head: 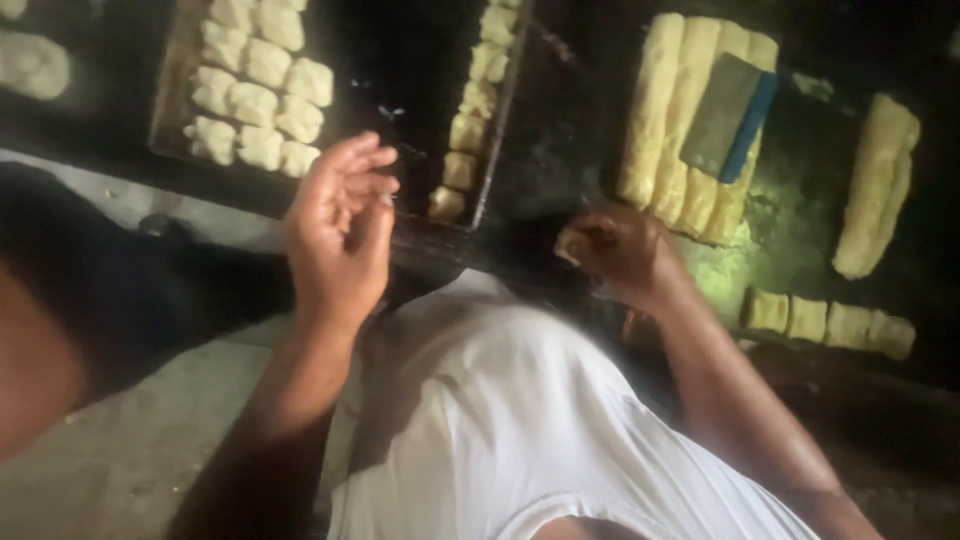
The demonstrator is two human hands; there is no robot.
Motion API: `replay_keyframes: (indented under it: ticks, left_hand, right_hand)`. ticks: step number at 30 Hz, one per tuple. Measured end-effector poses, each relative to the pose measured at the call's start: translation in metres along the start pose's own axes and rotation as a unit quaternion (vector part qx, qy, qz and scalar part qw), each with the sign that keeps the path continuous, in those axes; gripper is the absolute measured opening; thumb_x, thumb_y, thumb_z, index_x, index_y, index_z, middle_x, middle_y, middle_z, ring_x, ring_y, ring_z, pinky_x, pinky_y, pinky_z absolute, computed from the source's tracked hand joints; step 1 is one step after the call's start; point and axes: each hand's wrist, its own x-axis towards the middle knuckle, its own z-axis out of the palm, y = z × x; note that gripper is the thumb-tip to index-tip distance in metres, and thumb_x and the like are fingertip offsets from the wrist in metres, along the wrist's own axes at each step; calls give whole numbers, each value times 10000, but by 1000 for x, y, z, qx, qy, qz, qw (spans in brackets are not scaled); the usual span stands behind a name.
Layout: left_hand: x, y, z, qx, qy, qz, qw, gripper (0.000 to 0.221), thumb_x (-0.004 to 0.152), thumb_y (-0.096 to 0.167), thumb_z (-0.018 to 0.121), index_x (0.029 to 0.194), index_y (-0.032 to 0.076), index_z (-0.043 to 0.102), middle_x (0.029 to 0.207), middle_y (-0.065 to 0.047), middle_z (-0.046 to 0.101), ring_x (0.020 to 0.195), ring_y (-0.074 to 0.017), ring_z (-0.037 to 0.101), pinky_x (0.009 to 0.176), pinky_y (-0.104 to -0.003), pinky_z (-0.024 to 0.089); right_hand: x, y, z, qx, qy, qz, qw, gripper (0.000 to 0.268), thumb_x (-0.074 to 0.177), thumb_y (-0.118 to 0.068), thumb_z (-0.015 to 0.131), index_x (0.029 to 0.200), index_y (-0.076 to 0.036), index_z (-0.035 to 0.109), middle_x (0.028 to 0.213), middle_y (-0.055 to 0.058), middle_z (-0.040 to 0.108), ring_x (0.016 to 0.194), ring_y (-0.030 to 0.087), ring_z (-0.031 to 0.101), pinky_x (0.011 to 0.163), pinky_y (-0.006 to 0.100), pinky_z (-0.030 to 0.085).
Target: Manually shape small pieces of dough and place them onto baking trays.
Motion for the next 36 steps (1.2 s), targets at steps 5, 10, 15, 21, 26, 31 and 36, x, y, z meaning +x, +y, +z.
replay_keyframes:
  ticks: [5,10,15,21,26,31,36]
  left_hand:
    - [10,4,-35,86,38,23,995,442,1000,-106,599,1426,4,552,1279,-134,688,1074,-158,680,944,-275,559]
    - [28,13,-43,232,25,58,971,371,940,-48,683,1305,-5,633,1166,-142,713,1010,-226,706,898,-327,572]
    - [44,-16,-31,301,-68,86,947,196,974,38,697,1166,0,704,1181,-143,715,1115,-322,683,990,-415,555]
    - [64,-16,-13,378,-227,78,894,237,814,33,699,1043,60,751,1046,-113,718,1037,-357,678,884,-450,545]
    - [85,-22,-8,377,-312,10,872,184,822,56,713,997,82,766,1025,-120,719,978,-353,685,853,-463,540]
    - [90,-16,-7,336,-335,10,880,125,834,108,754,951,64,766,988,-124,735,966,-356,686,833,-468,539]
    - [91,-5,6,408,-361,-65,836,187,822,155,743,993,98,790,1017,-130,749,967,-351,697,836,-466,543]
  right_hand:
    - [12,-27,15,300,-102,-39,948,278,895,-114,726,1169,-76,704,1041,133,758,910,199,718,716,364,599]
    - [16,-85,43,338,47,-359,869,327,963,-135,763,1256,-86,625,1216,64,699,1152,158,689,1037,357,578]
    - [50,-87,68,-154,237,-486,827,277,869,-196,795,1126,-164,696,1302,45,706,1309,304,625,1217,494,322]
    - [16,-59,16,-27,166,-303,938,290,979,-104,661,1267,-87,692,1370,98,677,1296,281,603,1089,432,494]
    - [26,13,14,-45,201,-358,911,219,984,-97,684,1195,-56,723,1266,116,728,1180,272,697,949,401,602]
    - [8,79,3,-3,261,-331,907,151,1021,-61,689,1162,-61,743,1271,112,747,1170,250,722,934,355,639]
    - [-19,146,-27,-10,331,-264,906,226,1015,-29,679,1238,-40,719,1227,143,738,1133,282,724,962,386,575]
